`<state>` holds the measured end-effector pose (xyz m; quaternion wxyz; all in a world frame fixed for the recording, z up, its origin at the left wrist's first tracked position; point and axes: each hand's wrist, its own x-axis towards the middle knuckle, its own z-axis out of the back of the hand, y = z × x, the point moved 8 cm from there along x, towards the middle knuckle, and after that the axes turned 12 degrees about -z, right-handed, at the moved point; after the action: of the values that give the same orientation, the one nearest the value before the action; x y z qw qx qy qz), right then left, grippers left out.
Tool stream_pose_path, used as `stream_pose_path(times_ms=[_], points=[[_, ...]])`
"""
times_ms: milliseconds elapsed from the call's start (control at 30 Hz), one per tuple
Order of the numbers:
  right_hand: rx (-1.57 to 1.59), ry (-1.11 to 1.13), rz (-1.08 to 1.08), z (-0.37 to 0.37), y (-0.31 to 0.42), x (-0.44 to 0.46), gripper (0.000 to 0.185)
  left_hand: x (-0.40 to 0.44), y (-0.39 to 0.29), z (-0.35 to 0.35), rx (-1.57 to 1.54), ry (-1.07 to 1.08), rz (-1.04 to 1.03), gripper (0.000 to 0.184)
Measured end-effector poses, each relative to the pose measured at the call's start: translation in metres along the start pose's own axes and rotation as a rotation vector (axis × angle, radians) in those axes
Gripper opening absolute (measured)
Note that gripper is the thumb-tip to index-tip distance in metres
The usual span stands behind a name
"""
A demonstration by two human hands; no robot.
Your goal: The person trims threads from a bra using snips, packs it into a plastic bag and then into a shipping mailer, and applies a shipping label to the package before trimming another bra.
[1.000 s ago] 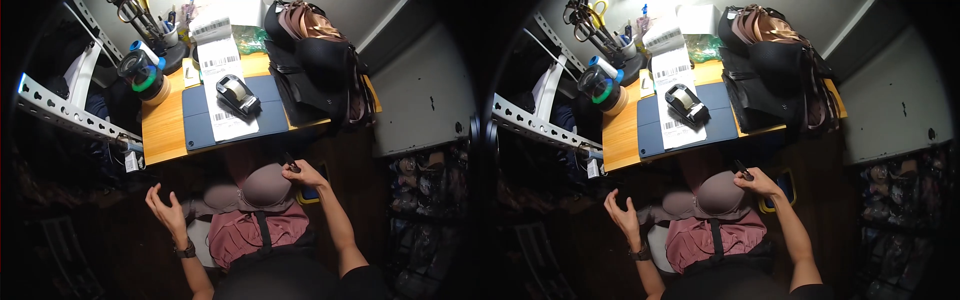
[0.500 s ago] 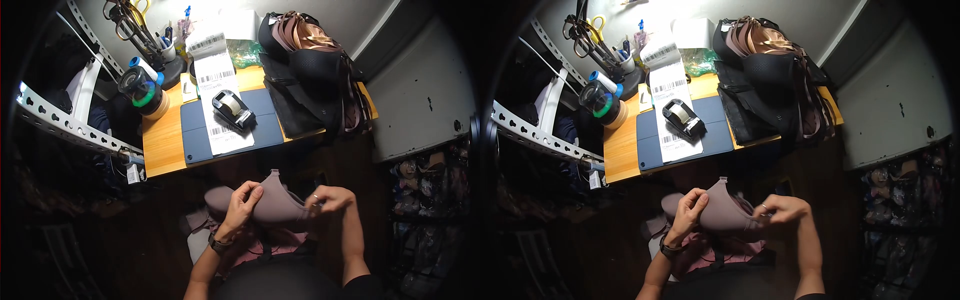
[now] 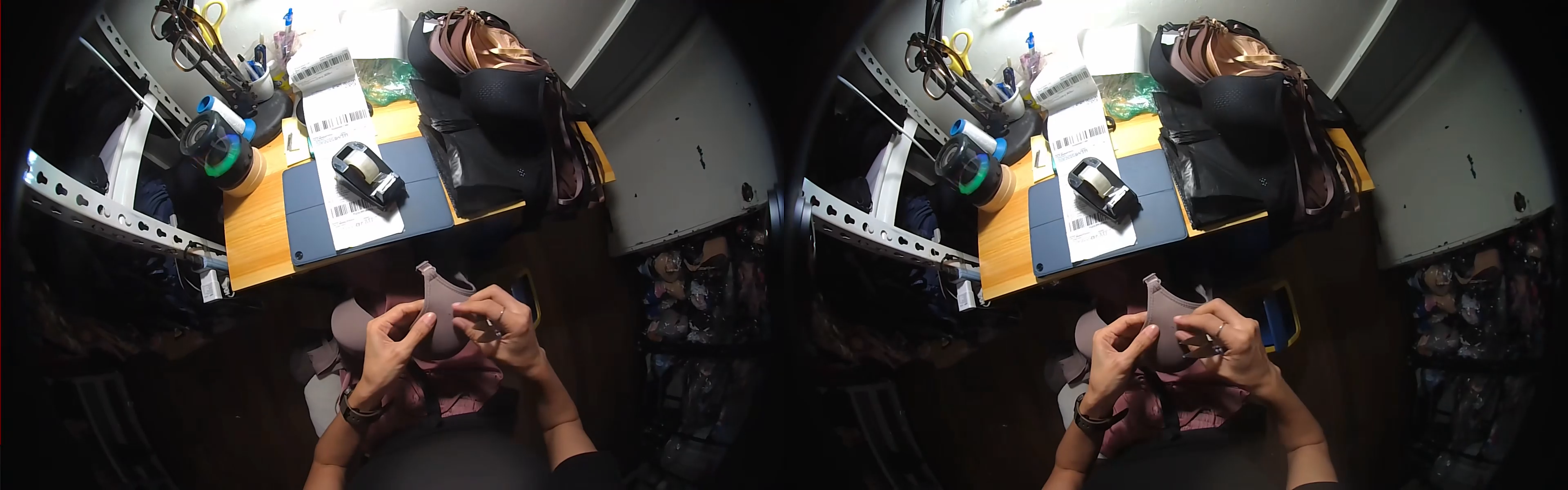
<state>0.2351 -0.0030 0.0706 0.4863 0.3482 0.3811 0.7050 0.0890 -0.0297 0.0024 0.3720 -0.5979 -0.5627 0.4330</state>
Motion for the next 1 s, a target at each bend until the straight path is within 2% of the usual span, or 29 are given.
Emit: stream_pose_path(times_ms=[133, 200, 233, 333, 400, 433, 500, 600, 633, 667, 733, 800, 833, 867, 900, 967, 1000], points=[[-0.059, 0.012, 0.024, -0.006, 0.006, 0.005, 0.023, -0.001, 0.000, 0.003, 0.059, -0.009, -0.036, 0.025], [-0.080, 0.047, 0.030, -0.010, 0.006, 0.006, 0.009, 0.000, -0.001, 0.003, 0.090, 0.000, -0.048, 0.025], [-0.080, 0.049, 0.029, -0.009, 0.006, 0.006, 0.009, 0.000, -0.002, 0.002, 0.112, 0.016, -0.048, 0.025], [0.172, 0.030, -0.218, 0.003, -0.018, 0.005, 0.013, 0.002, -0.003, 0.003, 0.087, 0.026, -0.030, 0.025], [0.226, 0.022, -0.260, 0.011, -0.018, 0.005, 0.013, 0.002, -0.002, 0.003, 0.039, 0.024, -0.010, 0.025], [0.225, 0.021, -0.260, 0.012, -0.018, 0.006, 0.013, 0.002, -0.002, 0.002, 0.046, 0.032, -0.014, 0.026], [0.034, 0.067, -0.104, 0.009, -0.007, 0.007, 0.011, 0.002, -0.003, 0.001, 0.056, 0.043, -0.016, 0.026], [0.134, 0.103, -0.182, 0.011, -0.026, 0.005, 0.014, 0.001, -0.007, -0.006, 0.020, 0.042, 0.003, 0.027], [0.046, 0.023, -0.094, 0.017, -0.020, 0.011, 0.016, -0.001, -0.003, -0.009, 0.090, 0.081, 0.023, 0.027], [0.236, -0.014, -0.240, 0.011, -0.037, 0.011, 0.018, -0.002, 0.001, -0.012, 0.161, 0.119, 0.044, 0.027], [0.308, 0.465, -0.553, -0.001, -0.066, -0.010, 0.017, 0.001, -0.001, -0.020, 0.036, 0.108, -0.007, 0.022], [0.096, 0.895, -0.372, 0.015, -0.058, -0.029, 0.034, 0.006, 0.015, -0.020, -0.041, 0.085, 0.049, 0.019], [0.130, 1.004, -0.362, 0.028, -0.051, -0.036, 0.026, 0.010, 0.027, -0.021, -0.041, 0.078, 0.045, 0.019], [0.163, 1.110, -0.350, 0.039, -0.042, -0.044, 0.018, 0.016, 0.045, -0.021, -0.129, 0.037, 0.087, 0.019], [0.167, 1.075, -0.234, 0.050, -0.032, -0.046, 0.017, 0.022, 0.064, -0.021, -0.218, 0.000, 0.128, 0.019], [0.216, 1.018, -0.079, 0.064, -0.011, -0.048, 0.022, 0.046, 0.097, -0.011, -0.140, -0.122, -0.003, 0.024], [0.236, 1.067, -0.176, 0.070, -0.025, -0.059, 0.029, 0.056, 0.112, -0.005, -0.107, -0.217, -0.065, 0.025]])
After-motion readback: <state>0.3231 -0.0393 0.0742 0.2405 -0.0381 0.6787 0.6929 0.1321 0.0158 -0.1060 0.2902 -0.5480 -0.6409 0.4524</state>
